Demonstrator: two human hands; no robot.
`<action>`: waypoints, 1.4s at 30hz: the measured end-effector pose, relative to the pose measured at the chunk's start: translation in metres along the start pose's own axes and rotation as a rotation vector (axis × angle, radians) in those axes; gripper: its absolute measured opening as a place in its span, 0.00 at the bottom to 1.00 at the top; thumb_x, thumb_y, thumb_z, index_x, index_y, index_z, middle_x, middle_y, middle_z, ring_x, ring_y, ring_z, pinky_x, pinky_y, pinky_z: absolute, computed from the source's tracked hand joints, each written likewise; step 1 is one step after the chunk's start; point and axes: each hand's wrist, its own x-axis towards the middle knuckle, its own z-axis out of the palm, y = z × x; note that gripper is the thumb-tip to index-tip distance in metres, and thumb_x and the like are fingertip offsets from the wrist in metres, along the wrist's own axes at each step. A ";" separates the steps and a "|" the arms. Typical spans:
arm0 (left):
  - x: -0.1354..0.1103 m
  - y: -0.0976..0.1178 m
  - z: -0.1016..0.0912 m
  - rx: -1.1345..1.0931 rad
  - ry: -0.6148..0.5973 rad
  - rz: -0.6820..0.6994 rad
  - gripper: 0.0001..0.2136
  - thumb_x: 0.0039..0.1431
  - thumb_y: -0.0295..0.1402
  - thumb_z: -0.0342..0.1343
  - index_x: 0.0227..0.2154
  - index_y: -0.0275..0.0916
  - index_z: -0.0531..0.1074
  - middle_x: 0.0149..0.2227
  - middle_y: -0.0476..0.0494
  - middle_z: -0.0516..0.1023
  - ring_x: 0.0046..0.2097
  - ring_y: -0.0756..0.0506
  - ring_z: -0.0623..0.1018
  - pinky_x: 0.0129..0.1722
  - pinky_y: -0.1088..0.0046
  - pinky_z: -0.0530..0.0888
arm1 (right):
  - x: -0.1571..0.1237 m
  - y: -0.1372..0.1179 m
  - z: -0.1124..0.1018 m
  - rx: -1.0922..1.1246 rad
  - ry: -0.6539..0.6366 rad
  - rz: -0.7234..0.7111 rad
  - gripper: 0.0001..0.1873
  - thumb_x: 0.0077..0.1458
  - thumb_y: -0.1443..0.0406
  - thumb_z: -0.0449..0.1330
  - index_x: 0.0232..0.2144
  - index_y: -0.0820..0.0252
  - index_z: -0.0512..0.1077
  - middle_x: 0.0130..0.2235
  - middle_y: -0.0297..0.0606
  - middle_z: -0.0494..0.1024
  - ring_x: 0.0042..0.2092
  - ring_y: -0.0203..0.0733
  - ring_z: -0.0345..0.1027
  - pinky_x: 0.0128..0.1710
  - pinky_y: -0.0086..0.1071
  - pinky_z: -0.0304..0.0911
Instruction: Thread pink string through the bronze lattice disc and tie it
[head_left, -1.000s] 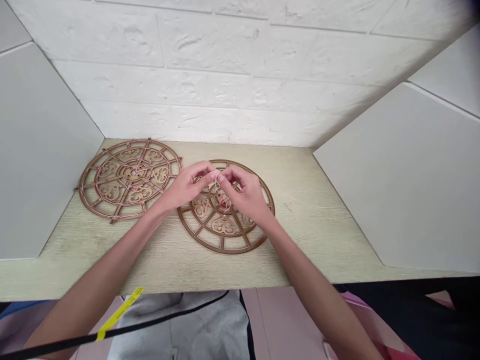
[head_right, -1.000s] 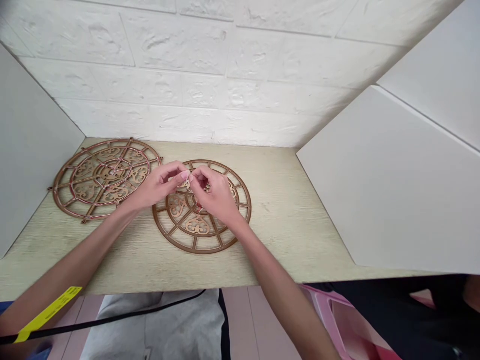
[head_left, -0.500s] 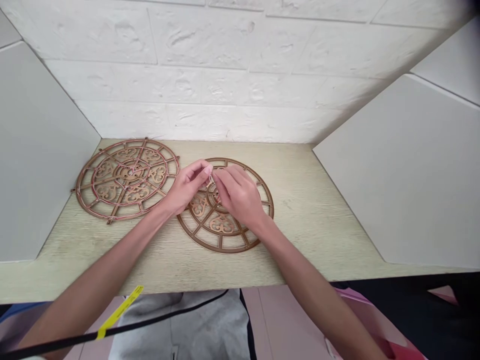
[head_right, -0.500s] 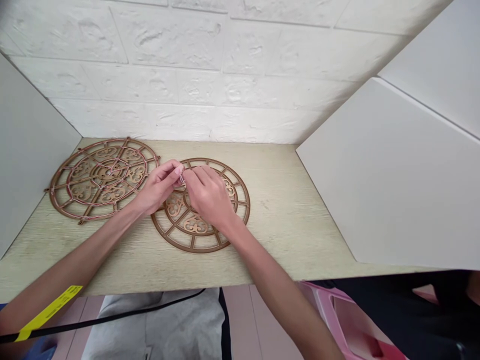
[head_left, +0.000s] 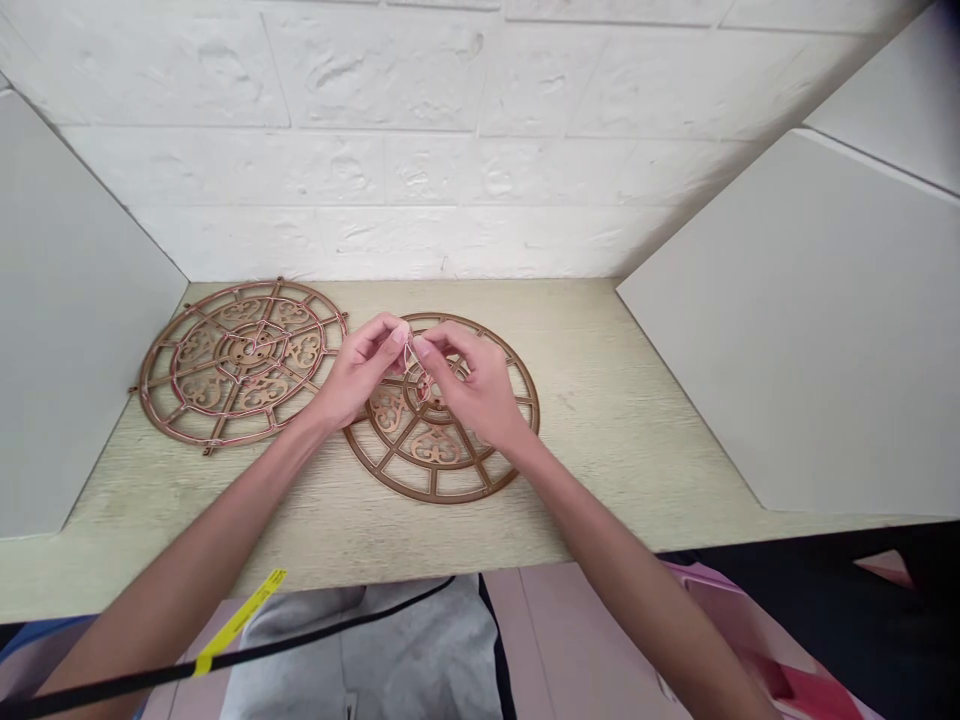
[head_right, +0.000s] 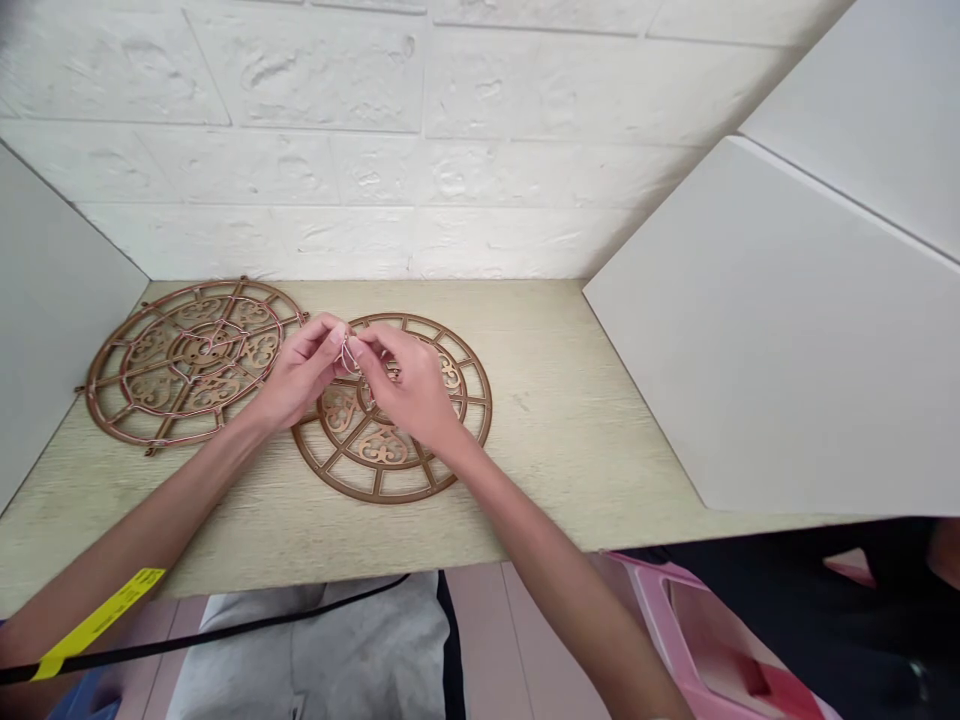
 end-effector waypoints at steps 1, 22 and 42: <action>0.000 0.000 -0.002 0.055 0.000 0.046 0.19 0.60 0.50 0.60 0.33 0.36 0.68 0.29 0.49 0.65 0.31 0.54 0.65 0.31 0.79 0.65 | 0.001 -0.001 0.000 0.142 -0.010 0.082 0.13 0.65 0.58 0.55 0.32 0.59 0.69 0.32 0.36 0.74 0.34 0.36 0.66 0.36 0.32 0.62; 0.003 0.007 -0.007 0.459 -0.007 0.200 0.18 0.64 0.47 0.56 0.33 0.34 0.74 0.28 0.48 0.71 0.29 0.54 0.67 0.30 0.79 0.65 | 0.004 0.006 -0.005 -0.155 -0.023 -0.050 0.11 0.66 0.63 0.52 0.31 0.59 0.65 0.31 0.35 0.68 0.33 0.36 0.61 0.36 0.32 0.56; -0.002 0.009 -0.004 0.693 0.082 0.482 0.10 0.68 0.37 0.53 0.35 0.35 0.73 0.34 0.46 0.75 0.37 0.53 0.74 0.39 0.78 0.70 | 0.007 0.004 -0.009 0.830 -0.184 0.648 0.21 0.48 0.51 0.71 0.31 0.62 0.72 0.21 0.25 0.58 0.23 0.27 0.42 0.23 0.28 0.39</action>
